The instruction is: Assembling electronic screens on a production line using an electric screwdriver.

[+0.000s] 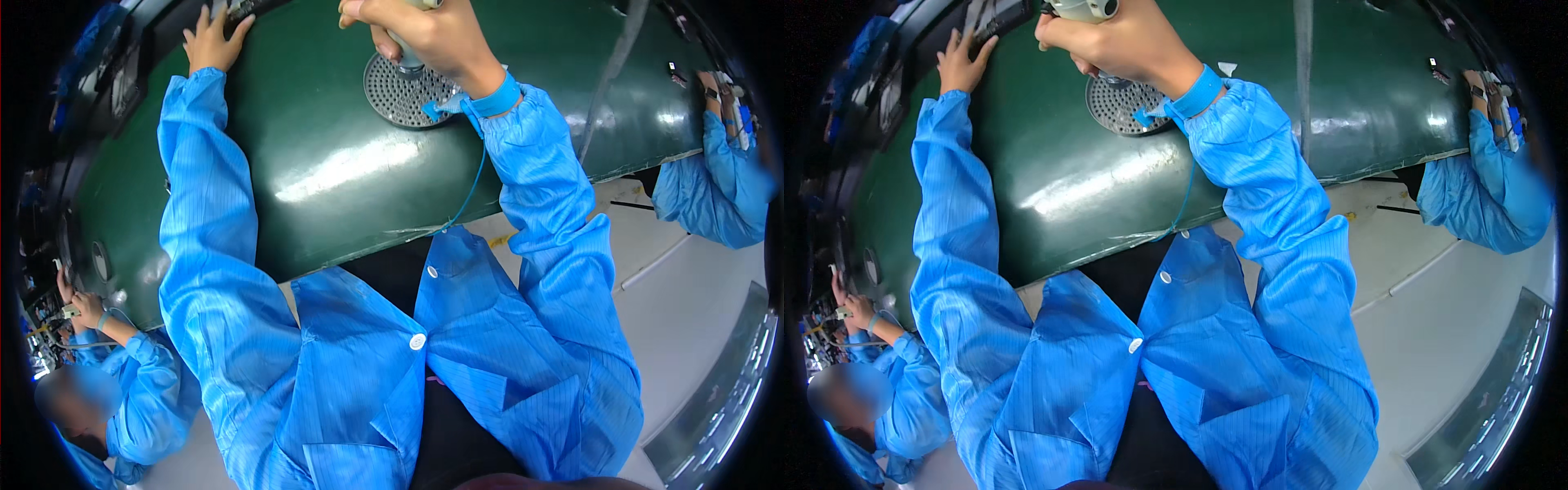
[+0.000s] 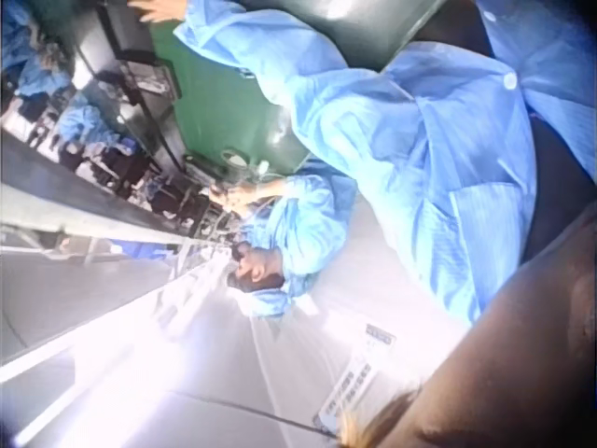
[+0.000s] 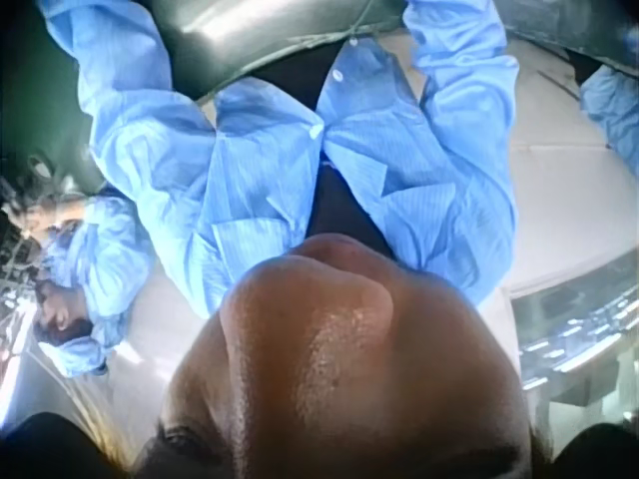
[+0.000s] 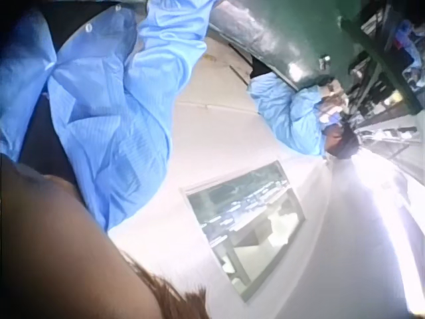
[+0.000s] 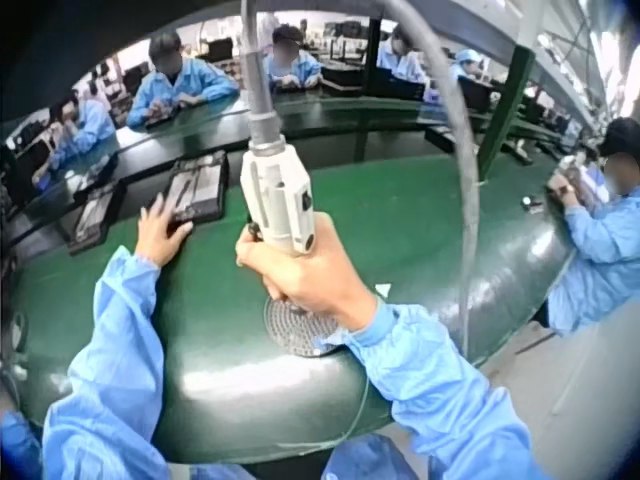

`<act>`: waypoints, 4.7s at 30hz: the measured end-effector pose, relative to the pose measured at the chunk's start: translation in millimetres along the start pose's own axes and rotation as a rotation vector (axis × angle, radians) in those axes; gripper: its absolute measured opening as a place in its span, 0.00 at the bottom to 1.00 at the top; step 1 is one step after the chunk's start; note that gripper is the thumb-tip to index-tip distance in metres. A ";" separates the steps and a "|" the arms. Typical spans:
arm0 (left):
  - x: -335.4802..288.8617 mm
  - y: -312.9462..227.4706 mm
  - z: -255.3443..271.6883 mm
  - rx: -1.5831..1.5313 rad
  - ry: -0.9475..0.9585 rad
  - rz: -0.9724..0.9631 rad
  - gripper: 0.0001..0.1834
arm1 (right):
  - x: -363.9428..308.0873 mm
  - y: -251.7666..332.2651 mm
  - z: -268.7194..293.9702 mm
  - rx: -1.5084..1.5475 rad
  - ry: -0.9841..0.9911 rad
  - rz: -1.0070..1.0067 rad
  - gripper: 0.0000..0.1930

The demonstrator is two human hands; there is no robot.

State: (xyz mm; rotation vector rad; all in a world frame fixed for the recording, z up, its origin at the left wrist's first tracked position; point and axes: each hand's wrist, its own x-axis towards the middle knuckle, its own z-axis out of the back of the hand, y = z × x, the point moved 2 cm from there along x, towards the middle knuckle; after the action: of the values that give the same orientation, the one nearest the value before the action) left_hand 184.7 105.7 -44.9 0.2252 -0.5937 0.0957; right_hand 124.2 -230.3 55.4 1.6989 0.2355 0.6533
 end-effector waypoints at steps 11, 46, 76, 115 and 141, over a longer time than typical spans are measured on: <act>-122.0 -103.0 177.8 -0.767 -0.002 -0.491 0.18 | -8.7 -14.0 -33.4 0.091 0.069 0.089 0.05; -125.1 -96.6 168.3 -0.778 0.038 -0.448 0.14 | -9.6 -19.4 -53.1 0.161 0.078 0.199 0.06; -143.2 -97.7 169.5 -0.746 -0.064 -0.353 0.14 | -58.9 10.4 -63.3 -0.810 -0.273 0.345 0.49; 450.1 -290.4 395.2 -1.098 -0.449 -0.031 0.44 | -214.5 21.7 25.4 -1.133 -0.581 0.148 0.27; 343.5 -271.9 460.9 -1.488 -0.110 0.294 0.15 | -215.1 13.9 33.5 -1.043 -0.670 0.183 0.23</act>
State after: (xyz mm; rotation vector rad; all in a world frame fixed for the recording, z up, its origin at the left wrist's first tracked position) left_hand 259.6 -259.3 470.3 -1.3072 -0.6695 -0.0916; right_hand -36.7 -367.7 2.4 0.8317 -0.6488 0.2106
